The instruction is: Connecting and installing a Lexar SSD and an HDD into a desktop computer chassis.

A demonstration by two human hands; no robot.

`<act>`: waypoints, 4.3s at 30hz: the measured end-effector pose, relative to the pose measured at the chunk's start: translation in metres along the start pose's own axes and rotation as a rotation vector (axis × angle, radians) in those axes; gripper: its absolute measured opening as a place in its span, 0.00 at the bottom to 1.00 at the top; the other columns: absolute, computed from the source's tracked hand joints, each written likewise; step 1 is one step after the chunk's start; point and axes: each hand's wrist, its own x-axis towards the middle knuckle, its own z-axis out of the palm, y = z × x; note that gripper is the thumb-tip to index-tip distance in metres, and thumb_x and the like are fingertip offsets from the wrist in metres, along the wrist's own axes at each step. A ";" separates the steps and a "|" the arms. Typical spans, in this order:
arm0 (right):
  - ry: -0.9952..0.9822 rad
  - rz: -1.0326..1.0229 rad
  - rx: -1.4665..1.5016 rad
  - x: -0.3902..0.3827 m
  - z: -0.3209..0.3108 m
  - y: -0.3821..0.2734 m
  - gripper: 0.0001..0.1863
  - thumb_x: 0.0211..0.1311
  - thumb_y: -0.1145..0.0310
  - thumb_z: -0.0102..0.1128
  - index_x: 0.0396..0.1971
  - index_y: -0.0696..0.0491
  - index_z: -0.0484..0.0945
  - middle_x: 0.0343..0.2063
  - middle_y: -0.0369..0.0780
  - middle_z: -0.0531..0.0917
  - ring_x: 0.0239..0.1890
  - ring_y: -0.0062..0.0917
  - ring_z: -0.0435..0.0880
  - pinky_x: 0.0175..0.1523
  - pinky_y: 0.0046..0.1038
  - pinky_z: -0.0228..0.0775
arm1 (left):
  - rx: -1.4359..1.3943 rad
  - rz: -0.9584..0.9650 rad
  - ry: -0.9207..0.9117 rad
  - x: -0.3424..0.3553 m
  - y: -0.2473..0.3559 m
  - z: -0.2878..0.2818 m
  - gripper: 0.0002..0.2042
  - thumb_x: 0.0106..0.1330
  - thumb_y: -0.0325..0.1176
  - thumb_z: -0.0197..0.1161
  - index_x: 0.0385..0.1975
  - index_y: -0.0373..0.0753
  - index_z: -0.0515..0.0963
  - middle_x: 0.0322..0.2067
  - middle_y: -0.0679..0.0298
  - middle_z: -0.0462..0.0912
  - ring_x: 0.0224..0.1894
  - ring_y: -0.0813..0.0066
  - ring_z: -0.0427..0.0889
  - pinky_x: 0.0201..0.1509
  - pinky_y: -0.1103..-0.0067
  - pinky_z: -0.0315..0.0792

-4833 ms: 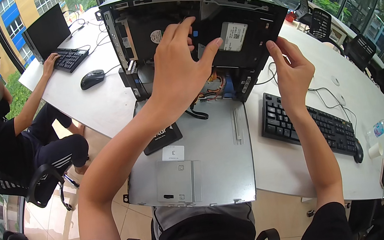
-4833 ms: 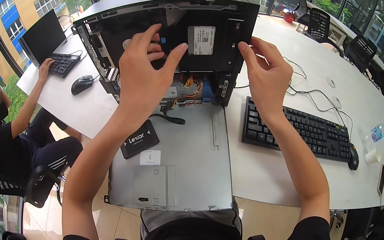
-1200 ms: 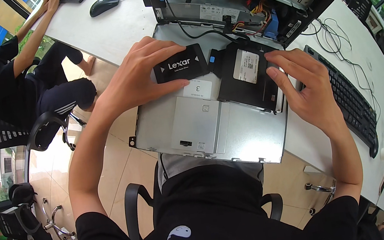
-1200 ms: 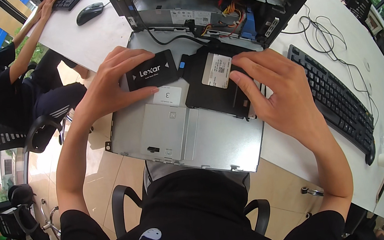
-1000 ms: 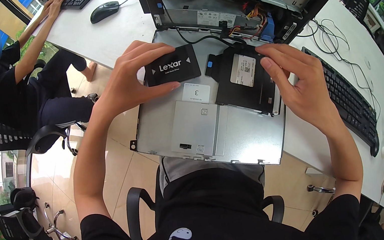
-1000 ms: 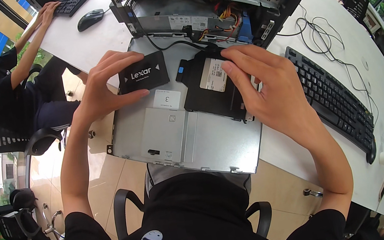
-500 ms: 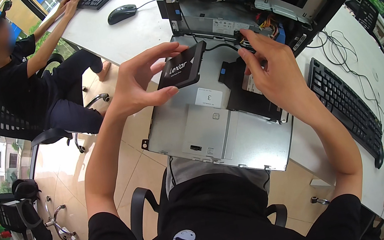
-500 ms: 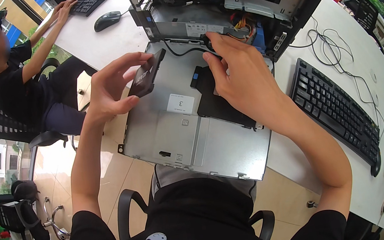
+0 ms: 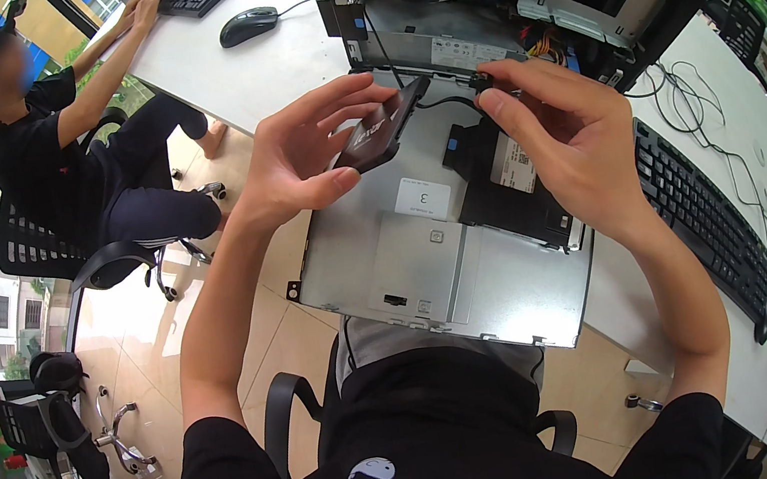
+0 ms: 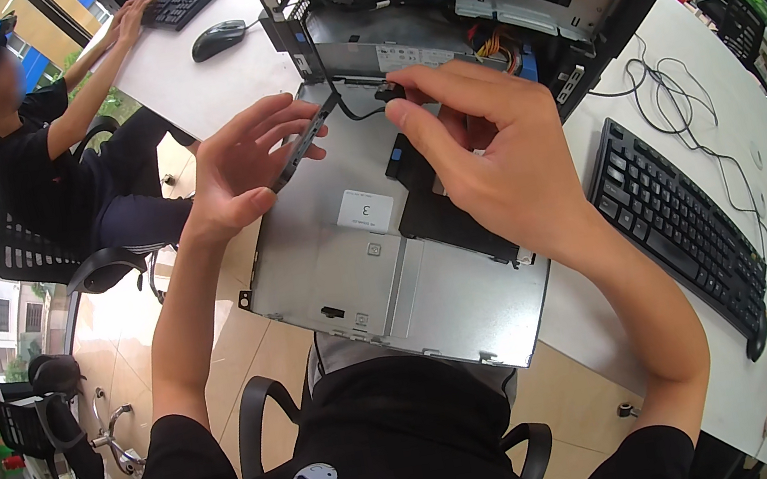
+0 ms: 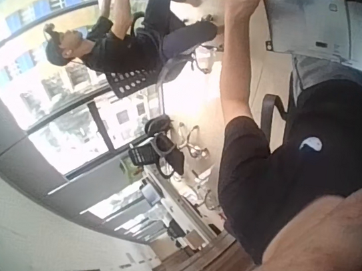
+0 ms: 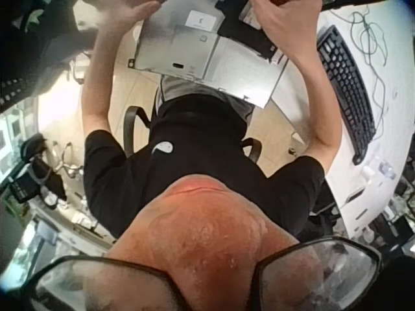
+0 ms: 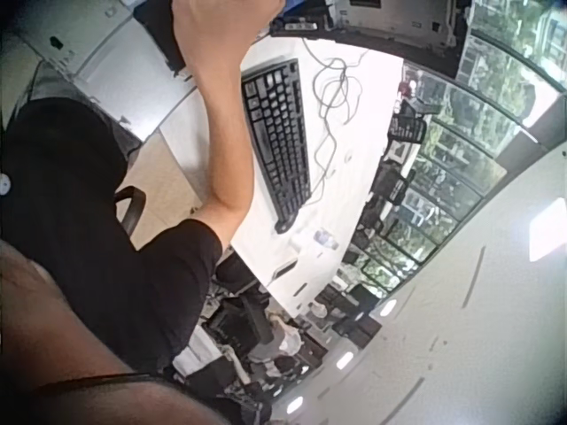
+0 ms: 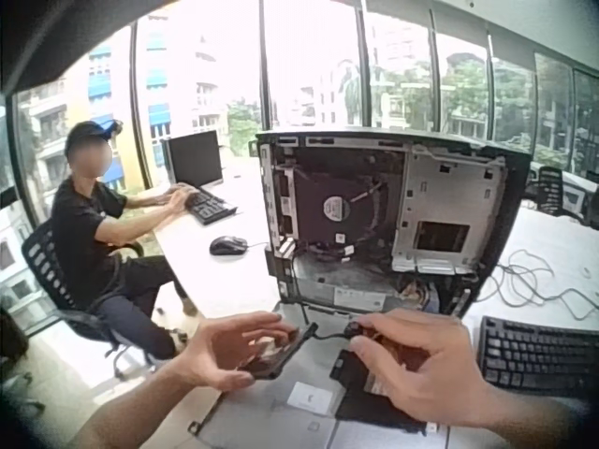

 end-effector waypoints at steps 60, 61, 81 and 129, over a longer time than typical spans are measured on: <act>-0.137 -0.228 -0.636 0.025 -0.057 -0.008 0.17 0.69 0.68 0.74 0.54 0.59 0.89 0.49 0.47 0.92 0.50 0.37 0.88 0.60 0.33 0.77 | 0.142 0.178 0.160 -0.012 0.026 0.012 0.43 0.63 0.31 0.82 0.72 0.14 0.66 0.68 0.37 0.77 0.71 0.55 0.77 0.78 0.62 0.72; -0.135 -0.230 -0.637 0.025 -0.057 -0.004 0.17 0.69 0.68 0.74 0.54 0.59 0.89 0.49 0.47 0.92 0.50 0.37 0.88 0.60 0.33 0.77 | 0.165 0.182 0.179 -0.011 0.027 0.008 0.44 0.64 0.34 0.81 0.73 0.14 0.65 0.68 0.37 0.77 0.72 0.54 0.76 0.78 0.62 0.72; -0.460 -0.203 -0.668 0.030 -0.070 0.029 0.12 0.61 0.80 0.72 0.45 0.62 0.91 0.46 0.41 0.88 0.49 0.36 0.78 0.57 0.37 0.75 | 0.304 0.077 0.106 0.012 0.022 0.035 0.43 0.69 0.37 0.75 0.77 0.19 0.61 0.71 0.40 0.74 0.74 0.57 0.74 0.79 0.64 0.68; -0.297 -0.278 -0.378 0.029 -0.060 0.040 0.16 0.51 0.76 0.81 0.43 0.57 0.93 0.33 0.35 0.83 0.44 0.30 0.74 0.53 0.31 0.72 | 0.759 0.323 -0.023 0.050 -0.011 0.046 0.38 0.57 0.30 0.83 0.70 0.35 0.78 0.64 0.52 0.84 0.61 0.58 0.83 0.66 0.67 0.78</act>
